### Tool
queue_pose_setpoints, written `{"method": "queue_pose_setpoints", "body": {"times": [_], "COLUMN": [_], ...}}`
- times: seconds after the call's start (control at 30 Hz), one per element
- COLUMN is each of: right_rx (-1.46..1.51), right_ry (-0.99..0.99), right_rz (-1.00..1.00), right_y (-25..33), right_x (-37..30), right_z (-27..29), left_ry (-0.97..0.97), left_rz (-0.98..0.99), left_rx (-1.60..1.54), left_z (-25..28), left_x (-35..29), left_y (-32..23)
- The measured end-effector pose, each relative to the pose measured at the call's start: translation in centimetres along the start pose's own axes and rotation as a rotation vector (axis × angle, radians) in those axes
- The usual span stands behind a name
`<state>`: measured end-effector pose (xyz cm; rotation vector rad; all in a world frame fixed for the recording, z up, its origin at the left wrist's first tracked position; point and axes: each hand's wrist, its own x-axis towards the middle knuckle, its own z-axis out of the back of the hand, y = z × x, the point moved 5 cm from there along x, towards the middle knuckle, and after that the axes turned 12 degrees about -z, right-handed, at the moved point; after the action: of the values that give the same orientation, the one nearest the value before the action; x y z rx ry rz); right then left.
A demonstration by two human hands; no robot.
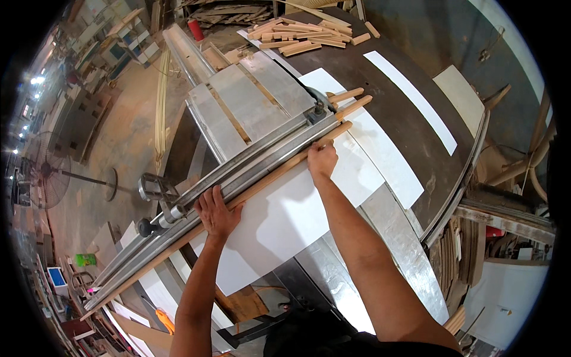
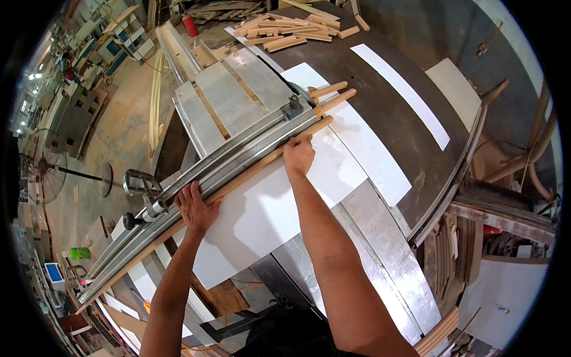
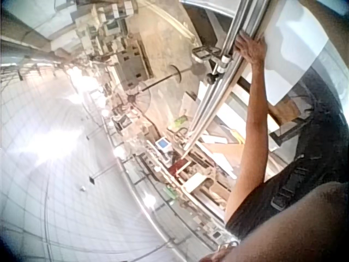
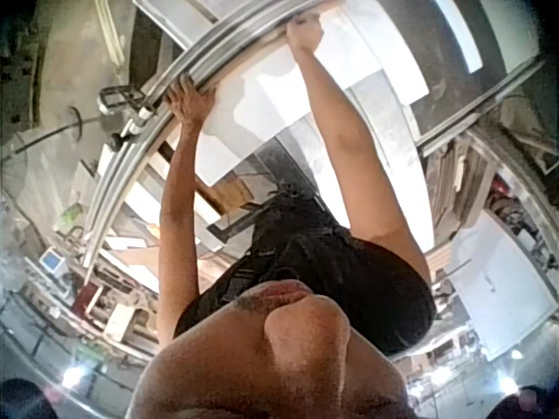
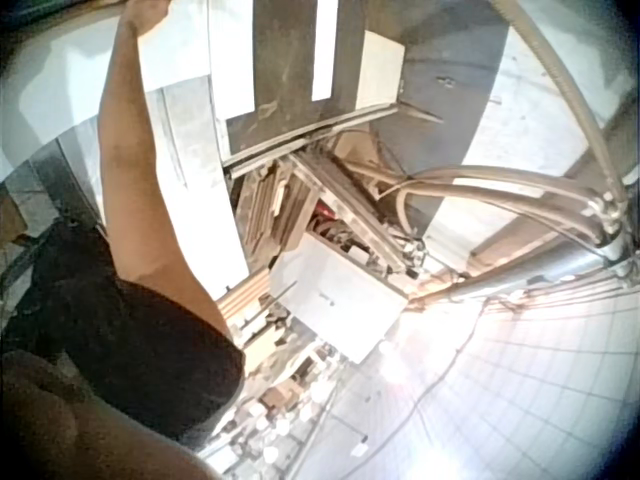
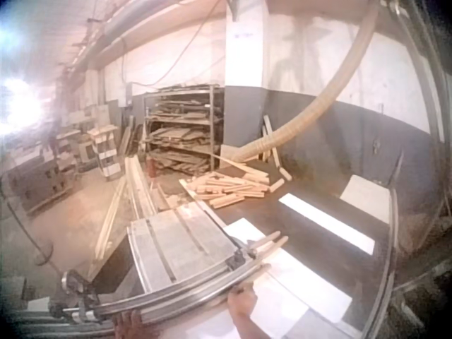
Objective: The person uses a table saw to cut long, thin wooden strips into shorter segments. They feed the wood through the saw blade one at a time, using a push stick for safety, and then stack the finished pieces on the table.
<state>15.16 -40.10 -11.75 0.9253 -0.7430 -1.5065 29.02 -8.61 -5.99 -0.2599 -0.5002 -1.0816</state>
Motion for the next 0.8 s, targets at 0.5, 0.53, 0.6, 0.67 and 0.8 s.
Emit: {"method": "queue_pose_setpoints", "body": {"times": [0.5, 0.53, 0.6, 0.67, 0.8], "right_rx": [0.008, 0.011, 0.024, 0.044, 0.055], "right_ry": [-0.027, -0.027, -0.015, 0.002, 0.035], "right_rz": [0.049, 0.042, 0.037, 0.035, -0.008], "right_y": [0.3, 0.2, 0.4, 0.3, -0.8], "right_x": [-0.4, -0.5, -0.7, -0.8, 0.1], "right_z": [0.1, 0.1, 0.1, 0.1, -0.4], "left_ry": [-0.025, -0.02, -0.005, 0.02, 0.017], "left_rz": [-0.001, 0.0, 0.014, 0.032, 0.042], "left_rx": [0.012, 0.005, 0.002, 0.005, -0.023], "left_z": [-0.6, -0.6, -0.6, -0.7, -1.1], "left_x": [-0.4, -0.4, -0.6, -0.7, -1.0], "left_y": [0.3, 0.3, 0.4, 0.4, 0.4]}}
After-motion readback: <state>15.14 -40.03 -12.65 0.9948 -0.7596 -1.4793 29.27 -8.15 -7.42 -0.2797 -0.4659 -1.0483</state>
